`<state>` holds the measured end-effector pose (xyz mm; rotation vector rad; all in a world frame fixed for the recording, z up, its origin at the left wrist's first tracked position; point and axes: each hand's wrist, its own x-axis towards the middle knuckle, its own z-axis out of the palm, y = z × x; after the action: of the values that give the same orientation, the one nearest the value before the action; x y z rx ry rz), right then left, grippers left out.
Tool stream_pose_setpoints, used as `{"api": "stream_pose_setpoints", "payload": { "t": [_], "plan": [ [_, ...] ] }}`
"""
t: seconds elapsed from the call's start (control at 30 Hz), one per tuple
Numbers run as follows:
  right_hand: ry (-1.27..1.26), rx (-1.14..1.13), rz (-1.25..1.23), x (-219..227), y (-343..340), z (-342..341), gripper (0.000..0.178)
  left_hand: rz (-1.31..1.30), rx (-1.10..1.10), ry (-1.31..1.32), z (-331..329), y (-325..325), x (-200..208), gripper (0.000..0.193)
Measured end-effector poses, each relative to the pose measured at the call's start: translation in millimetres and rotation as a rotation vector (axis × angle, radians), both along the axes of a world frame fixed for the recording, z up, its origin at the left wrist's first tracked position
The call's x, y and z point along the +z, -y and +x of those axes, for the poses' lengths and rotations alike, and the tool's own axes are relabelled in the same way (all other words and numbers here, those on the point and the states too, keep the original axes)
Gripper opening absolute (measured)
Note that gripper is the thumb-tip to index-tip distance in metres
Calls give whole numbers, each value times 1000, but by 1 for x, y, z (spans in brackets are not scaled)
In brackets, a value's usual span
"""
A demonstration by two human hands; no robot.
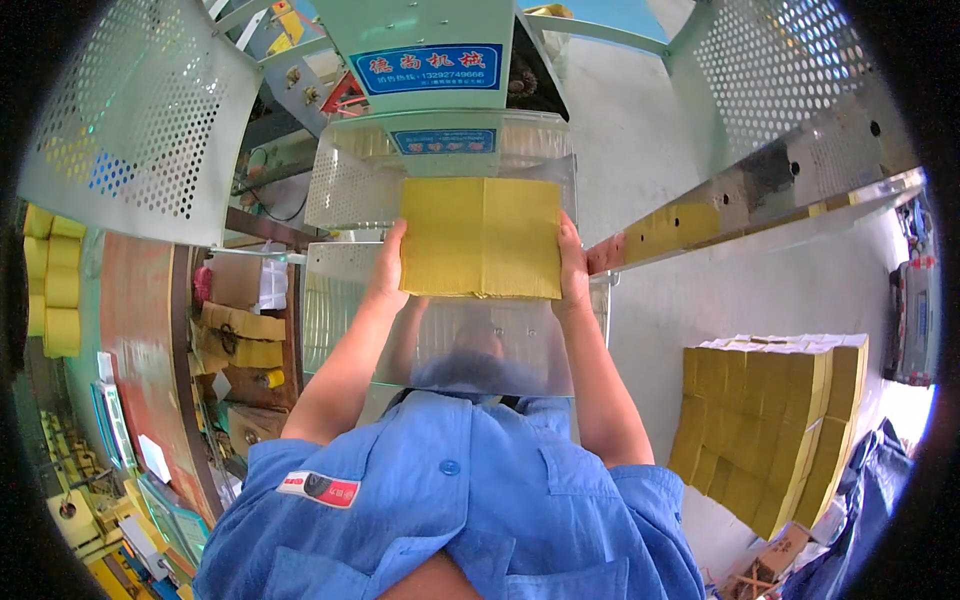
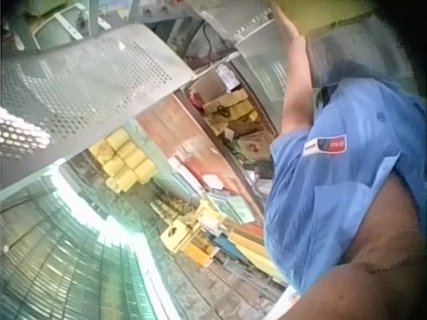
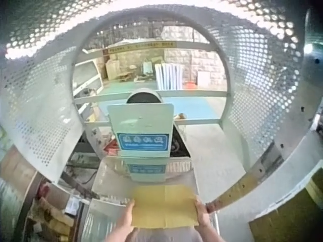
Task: The recorder is weighing stacks of yellow paper, applying a protective white sheet, and using a banding machine to bundle them before stacking.
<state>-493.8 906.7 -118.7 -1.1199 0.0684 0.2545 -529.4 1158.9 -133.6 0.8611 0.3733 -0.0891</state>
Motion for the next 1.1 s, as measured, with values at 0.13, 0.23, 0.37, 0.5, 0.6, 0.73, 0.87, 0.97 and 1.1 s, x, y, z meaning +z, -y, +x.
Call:
{"api": "stream_pose_setpoints", "payload": {
  "t": [0.13,0.23,0.37,0.5,0.6,0.73,0.87,0.97,1.1],
  "plan": [
    [-35,-47,44,-8,1,7,53,-46,-15,29,4,-3,5,49],
    [-82,-41,42,-8,2,10,53,52,-6,86,3,1,5,50],
    [-85,-31,6,-17,4,10,53,208,-13,130,-1,3,-1,51],
    [-57,-26,-2,-23,7,13,49,212,-54,121,1,7,1,53],
    [-69,-30,2,-19,5,14,45,208,-61,17,2,5,-5,52],
    [-212,-91,2,-4,0,13,43,176,-36,7,0,6,2,48],
    [-157,-6,-19,-11,9,14,46,187,-116,26,2,6,0,45],
    [-196,-22,-29,-20,9,10,47,208,-124,33,4,5,-2,45],
    [-60,-34,-126,-35,13,9,46,224,-138,32,7,14,0,46]
  ]
}}
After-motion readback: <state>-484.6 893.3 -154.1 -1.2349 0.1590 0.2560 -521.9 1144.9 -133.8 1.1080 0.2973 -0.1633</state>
